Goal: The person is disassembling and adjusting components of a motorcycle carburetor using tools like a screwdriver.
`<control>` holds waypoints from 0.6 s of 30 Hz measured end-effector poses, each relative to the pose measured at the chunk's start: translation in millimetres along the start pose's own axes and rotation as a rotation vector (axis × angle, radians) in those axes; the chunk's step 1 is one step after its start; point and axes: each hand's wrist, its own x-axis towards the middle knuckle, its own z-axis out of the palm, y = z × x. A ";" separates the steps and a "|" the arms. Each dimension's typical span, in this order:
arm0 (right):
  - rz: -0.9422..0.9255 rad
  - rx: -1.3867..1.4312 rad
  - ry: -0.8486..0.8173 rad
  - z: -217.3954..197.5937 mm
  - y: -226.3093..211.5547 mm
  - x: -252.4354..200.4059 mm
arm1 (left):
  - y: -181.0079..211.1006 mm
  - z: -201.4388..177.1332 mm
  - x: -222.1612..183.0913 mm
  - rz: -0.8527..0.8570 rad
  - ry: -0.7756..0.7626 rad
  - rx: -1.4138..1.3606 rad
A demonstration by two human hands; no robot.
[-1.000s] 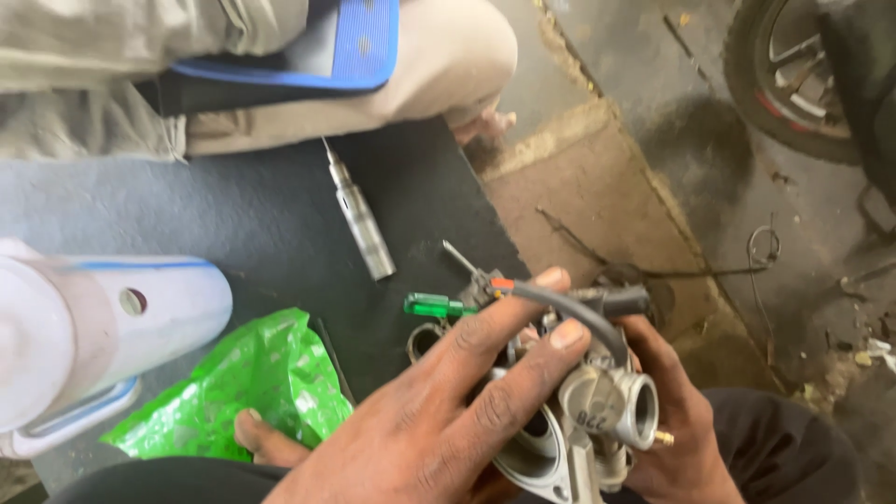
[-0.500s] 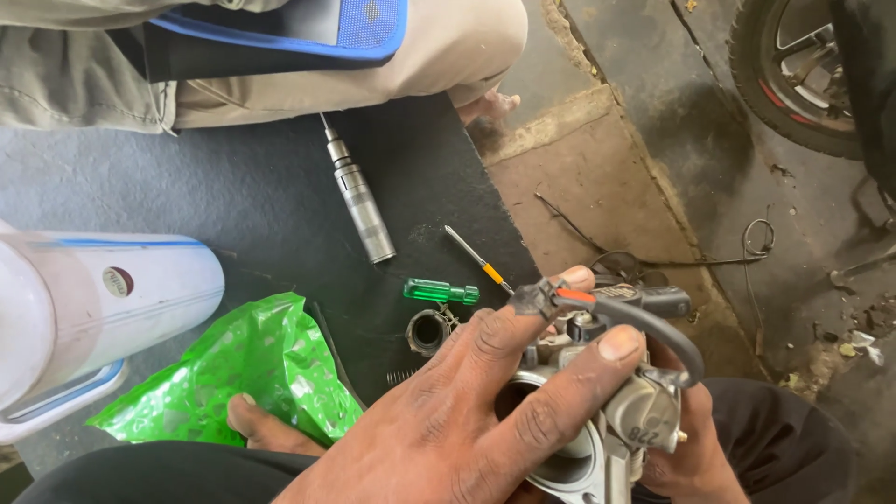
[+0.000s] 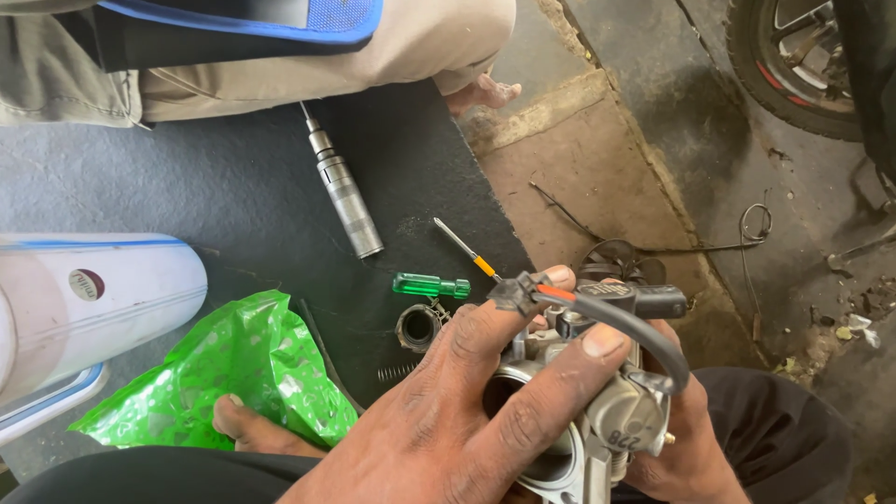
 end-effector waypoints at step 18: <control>0.149 0.220 -0.103 -19.6 17.0 -24.5 | 9.3 18.6 -3.8 -0.054 0.179 -0.001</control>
